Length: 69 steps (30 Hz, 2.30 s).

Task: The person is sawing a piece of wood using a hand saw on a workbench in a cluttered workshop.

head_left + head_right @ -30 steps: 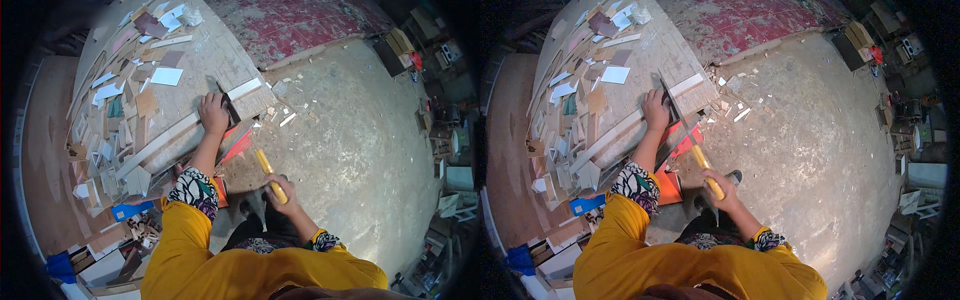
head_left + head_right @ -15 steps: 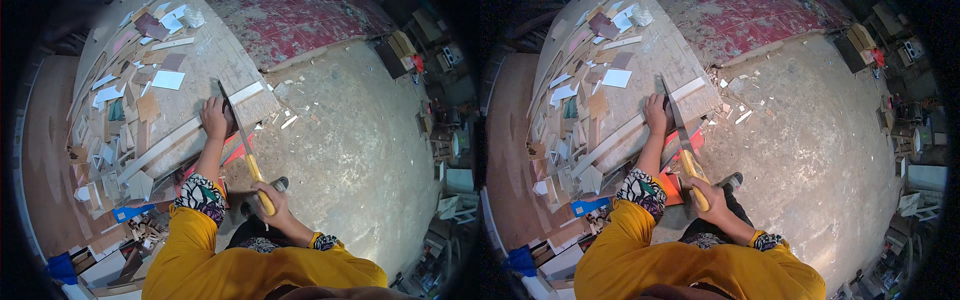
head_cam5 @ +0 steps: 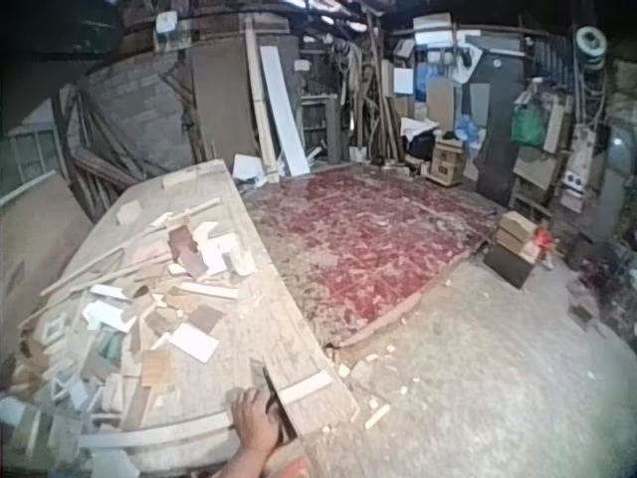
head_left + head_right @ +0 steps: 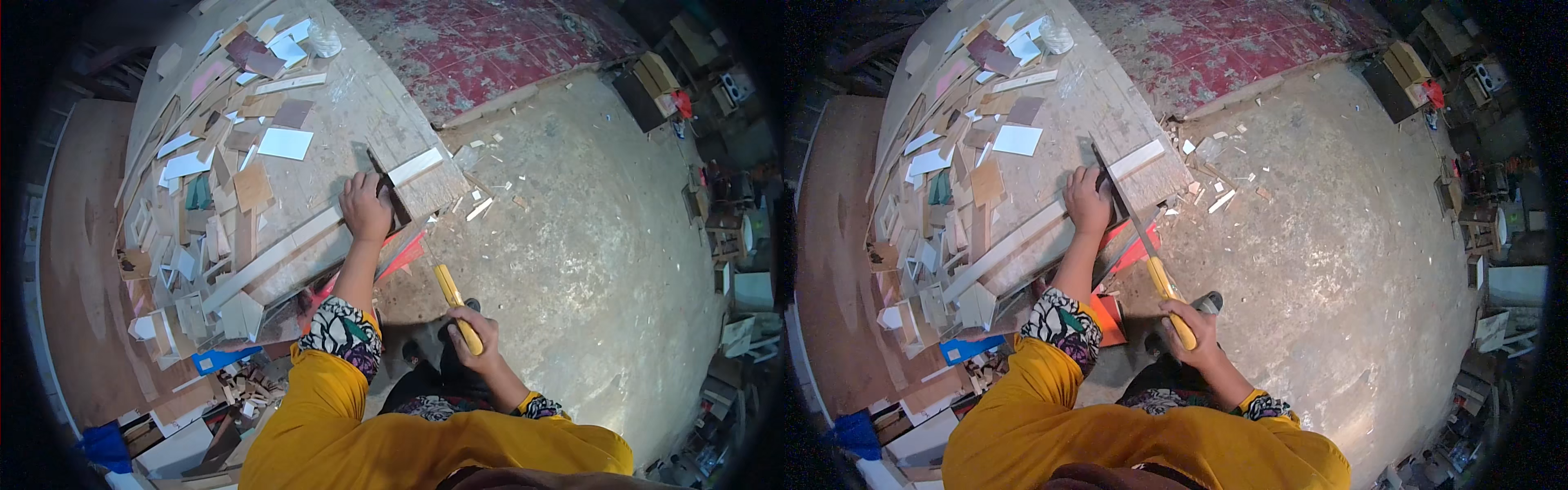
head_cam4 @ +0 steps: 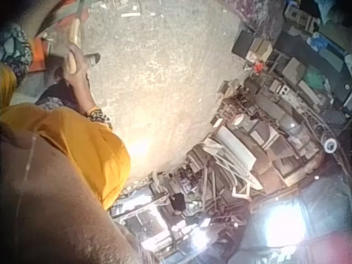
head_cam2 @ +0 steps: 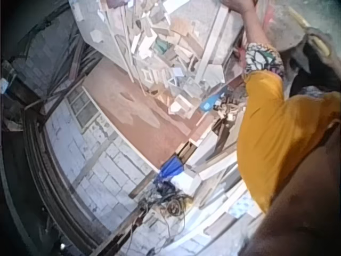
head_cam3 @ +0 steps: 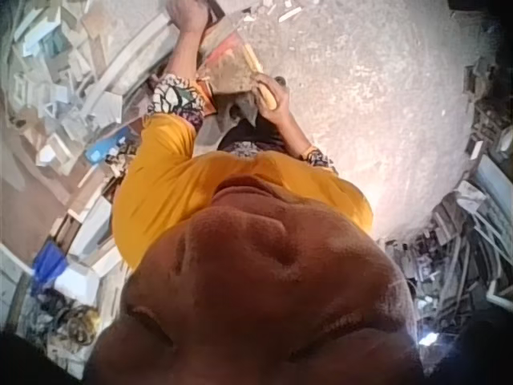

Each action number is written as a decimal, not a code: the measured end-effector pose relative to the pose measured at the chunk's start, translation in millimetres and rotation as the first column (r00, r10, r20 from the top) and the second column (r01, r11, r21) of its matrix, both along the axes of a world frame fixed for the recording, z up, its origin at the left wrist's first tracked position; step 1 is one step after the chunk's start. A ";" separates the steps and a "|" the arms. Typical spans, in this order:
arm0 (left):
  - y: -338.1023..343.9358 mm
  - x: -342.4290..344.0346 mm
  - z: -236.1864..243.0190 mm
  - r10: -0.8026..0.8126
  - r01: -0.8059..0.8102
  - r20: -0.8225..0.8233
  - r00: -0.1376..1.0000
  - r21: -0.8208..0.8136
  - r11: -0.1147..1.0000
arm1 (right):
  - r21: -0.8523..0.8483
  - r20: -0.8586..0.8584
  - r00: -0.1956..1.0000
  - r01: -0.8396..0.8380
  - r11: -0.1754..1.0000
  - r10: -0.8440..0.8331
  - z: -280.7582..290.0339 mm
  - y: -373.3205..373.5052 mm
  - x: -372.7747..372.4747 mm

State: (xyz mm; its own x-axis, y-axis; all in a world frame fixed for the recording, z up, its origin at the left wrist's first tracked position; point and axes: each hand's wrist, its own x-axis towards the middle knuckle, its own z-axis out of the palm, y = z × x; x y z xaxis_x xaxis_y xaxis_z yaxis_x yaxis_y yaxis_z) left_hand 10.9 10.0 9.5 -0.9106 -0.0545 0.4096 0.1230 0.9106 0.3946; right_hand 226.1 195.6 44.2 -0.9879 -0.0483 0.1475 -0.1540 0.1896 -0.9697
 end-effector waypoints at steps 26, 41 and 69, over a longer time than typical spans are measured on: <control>-3.6 -2.4 1.1 -0.101 0.098 -0.040 0.994 -0.056 0.994 | 0.025 -0.013 0.999 0.052 0.998 -0.052 12.4 -43.4 -63.4; 6.2 -11.5 -0.4 -0.097 0.093 -0.059 0.994 -0.052 0.994 | 0.022 0.013 0.999 0.051 0.998 -0.052 12.3 -15.2 -18.5; 80.2 -62.9 -12.3 -0.173 0.175 -0.047 0.984 0.043 0.984 | 0.209 -0.017 0.987 0.159 0.965 -0.159 43.7 38.2 -47.8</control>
State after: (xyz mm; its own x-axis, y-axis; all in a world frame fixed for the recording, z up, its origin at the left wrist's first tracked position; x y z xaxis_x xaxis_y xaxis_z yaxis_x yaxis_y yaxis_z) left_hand -52.0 90.2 -2.7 -0.8897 0.0832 0.4490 0.2954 0.8547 0.4270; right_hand 178.3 233.8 87.9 -0.9853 0.0799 0.1512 -0.1058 0.4098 -0.9060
